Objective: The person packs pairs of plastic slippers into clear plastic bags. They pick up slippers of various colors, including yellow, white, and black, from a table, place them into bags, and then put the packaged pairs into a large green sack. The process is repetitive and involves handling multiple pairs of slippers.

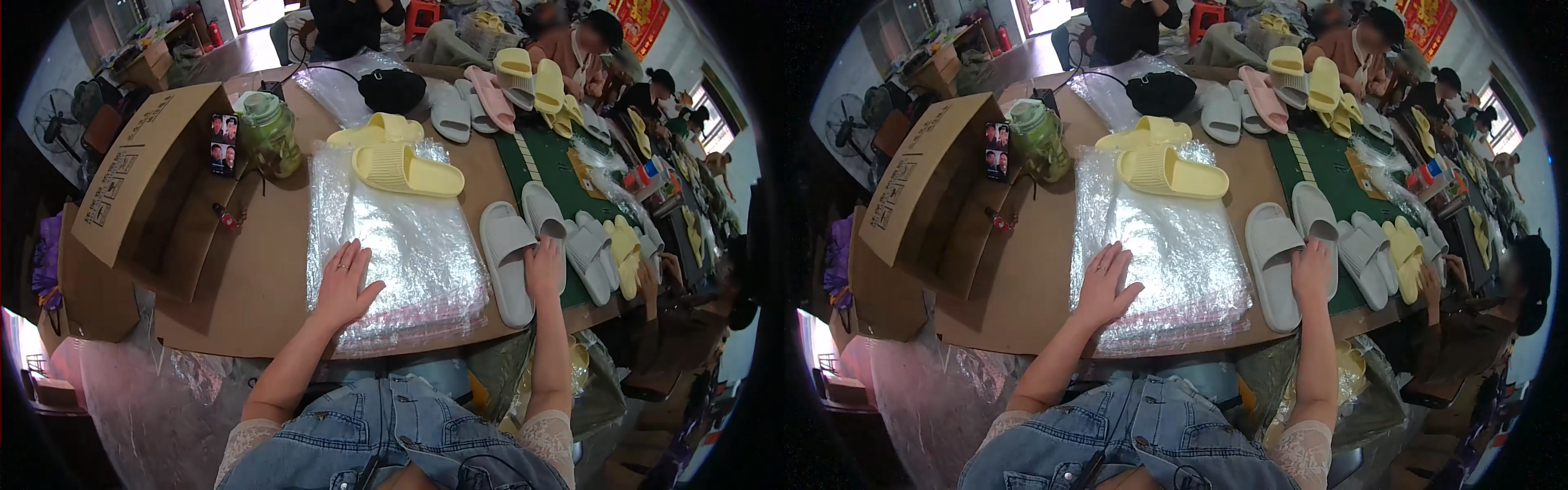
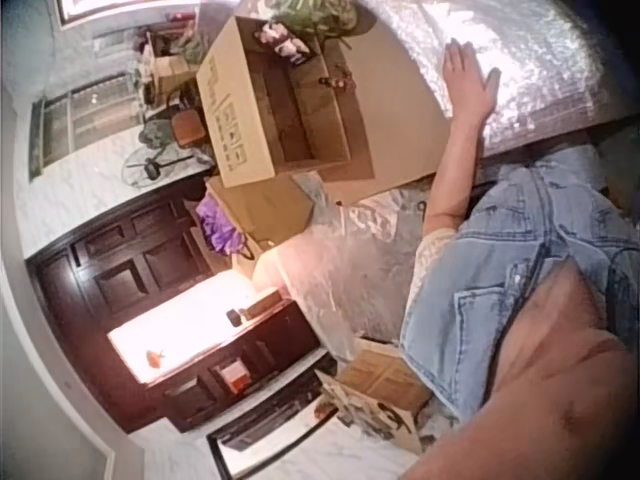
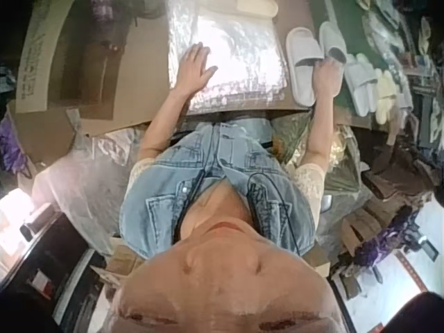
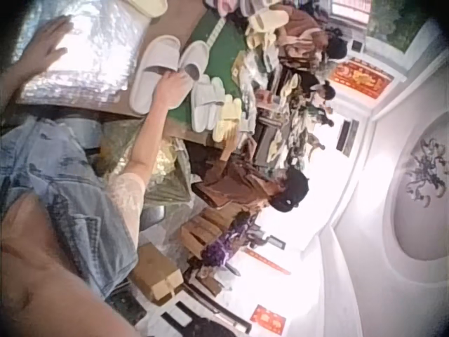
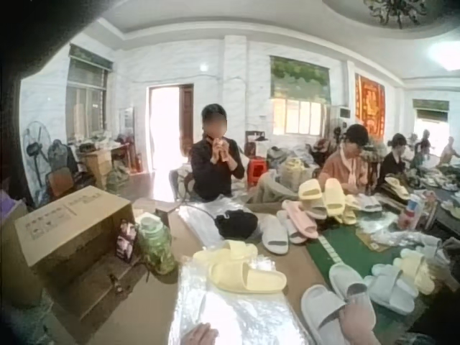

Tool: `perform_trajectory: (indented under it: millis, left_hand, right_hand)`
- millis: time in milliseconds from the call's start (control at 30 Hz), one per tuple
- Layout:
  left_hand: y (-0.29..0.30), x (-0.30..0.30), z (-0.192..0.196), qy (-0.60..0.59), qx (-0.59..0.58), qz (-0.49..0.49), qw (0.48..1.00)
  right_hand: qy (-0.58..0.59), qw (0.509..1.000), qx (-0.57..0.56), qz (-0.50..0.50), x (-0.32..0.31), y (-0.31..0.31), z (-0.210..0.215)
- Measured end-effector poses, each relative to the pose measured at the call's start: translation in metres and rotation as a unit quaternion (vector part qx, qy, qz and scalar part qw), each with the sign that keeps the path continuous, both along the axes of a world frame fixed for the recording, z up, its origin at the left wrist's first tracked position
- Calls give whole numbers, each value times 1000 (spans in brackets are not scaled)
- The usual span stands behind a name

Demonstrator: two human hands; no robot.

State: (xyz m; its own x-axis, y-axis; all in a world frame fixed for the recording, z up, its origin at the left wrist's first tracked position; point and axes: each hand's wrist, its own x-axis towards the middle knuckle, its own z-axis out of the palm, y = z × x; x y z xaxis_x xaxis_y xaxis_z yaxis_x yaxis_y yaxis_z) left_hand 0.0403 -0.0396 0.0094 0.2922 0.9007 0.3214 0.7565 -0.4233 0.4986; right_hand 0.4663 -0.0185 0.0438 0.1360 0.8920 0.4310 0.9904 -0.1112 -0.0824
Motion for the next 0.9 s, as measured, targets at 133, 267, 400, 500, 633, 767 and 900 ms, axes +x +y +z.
perform_trajectory:
  millis: [133, 267, 400, 500, 633, 767, 900]
  left_hand:
    - [3, 2, -2, -2, 1, -6, 1000]
    - [2, 1, -1, -2, 1, 0, 1000]
    - [2, 1, -1, -3, -5, 0, 1000]
    - [1, 0, -2, -6, -2, 4, 1000]
    - [1, 1, 2, 3, -4, -4, 1000]
    - [2, 0, -2, 3, -3, -11, 1000]
    - [4, 0, -5, -7, 0, -15, 1000]
  right_hand:
    - [27, 993, -25, -114, 29, 34, -28]
    - [78, 971, -113, -198, 22, 61, -22]
    - [45, 978, -120, -166, 19, 56, -20]
    - [39, 991, -99, -84, 18, 42, -13]
    - [85, 986, -109, -89, 32, 41, -12]
    - [49, 989, -93, -103, 27, 52, -17]
    - [79, 992, -59, -83, 32, 43, -31]
